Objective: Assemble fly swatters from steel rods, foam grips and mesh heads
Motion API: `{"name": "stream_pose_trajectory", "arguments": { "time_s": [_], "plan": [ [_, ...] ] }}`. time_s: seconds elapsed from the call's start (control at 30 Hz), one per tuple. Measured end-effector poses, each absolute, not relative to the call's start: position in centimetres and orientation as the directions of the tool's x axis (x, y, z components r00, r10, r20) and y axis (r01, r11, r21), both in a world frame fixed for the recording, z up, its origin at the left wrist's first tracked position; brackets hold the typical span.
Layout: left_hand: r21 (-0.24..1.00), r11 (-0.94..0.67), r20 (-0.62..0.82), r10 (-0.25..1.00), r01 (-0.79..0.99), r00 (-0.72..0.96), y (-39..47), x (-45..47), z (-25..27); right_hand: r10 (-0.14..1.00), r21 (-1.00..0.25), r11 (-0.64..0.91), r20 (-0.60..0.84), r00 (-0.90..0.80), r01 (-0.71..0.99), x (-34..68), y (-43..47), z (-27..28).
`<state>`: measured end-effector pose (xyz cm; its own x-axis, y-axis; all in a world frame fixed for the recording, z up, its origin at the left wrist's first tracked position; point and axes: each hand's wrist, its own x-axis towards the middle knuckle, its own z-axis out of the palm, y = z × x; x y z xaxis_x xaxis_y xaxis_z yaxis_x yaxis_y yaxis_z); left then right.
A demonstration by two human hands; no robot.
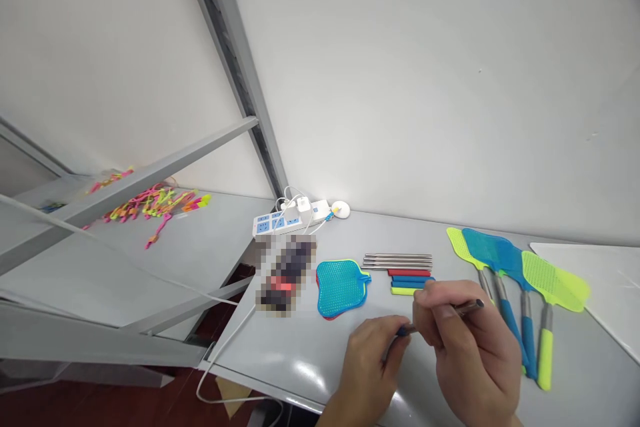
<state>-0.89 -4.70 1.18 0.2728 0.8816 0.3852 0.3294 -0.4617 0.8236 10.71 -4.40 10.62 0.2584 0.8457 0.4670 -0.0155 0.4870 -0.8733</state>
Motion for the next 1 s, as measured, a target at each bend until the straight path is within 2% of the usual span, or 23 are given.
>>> {"name": "stream_pose_trajectory", "arguments": {
  "time_s": [0.1, 0.2, 0.4, 0.57, 0.77, 0.93, 1.0],
  "plan": [
    [0.837, -0.444, 0.376, 0.892, 0.321, 0.253, -4.7, -0.9, 1.4, 0.827, -0.861, 0.507, 0.474, 0.303, -0.036, 10.0, -4.2, 10.8],
    [0.84, -0.434, 0.375, 0.898, 0.324, 0.232, -4.7, -0.9, 1.3, 0.823, -0.833, 0.536, 0.478, 0.309, -0.139, 9.6, -3.9, 10.8],
    [0.835, -0.449, 0.402, 0.893, 0.318, 0.204, -4.8, -0.8, 0.7, 0.862, -0.845, 0.485, 0.419, 0.285, -0.226, 10.5, -3.9, 10.6],
    [0.832, -0.465, 0.416, 0.884, 0.303, 0.215, -4.8, -0.8, 0.7, 0.865, -0.857, 0.476, 0.416, 0.28, -0.197, 10.5, -3.9, 9.5],
    [0.858, -0.429, 0.388, 0.902, 0.283, 0.19, -4.8, -0.8, 0.7, 0.932, -0.941, 0.34, 0.337, 0.134, 0.006, 9.4, -3.9, 6.7],
    [0.868, -0.432, 0.382, 0.896, 0.246, 0.228, -4.9, -0.8, 0.9, 0.923, -0.929, 0.367, 0.358, 0.14, -0.045, 10.0, -4.4, 4.9],
    [0.875, -0.437, 0.402, 0.896, 0.208, 0.19, -5.3, -0.9, 1.1, 0.92, -0.924, 0.38, 0.373, 0.119, -0.046, 10.3, -4.4, 4.5]
  ]
}}
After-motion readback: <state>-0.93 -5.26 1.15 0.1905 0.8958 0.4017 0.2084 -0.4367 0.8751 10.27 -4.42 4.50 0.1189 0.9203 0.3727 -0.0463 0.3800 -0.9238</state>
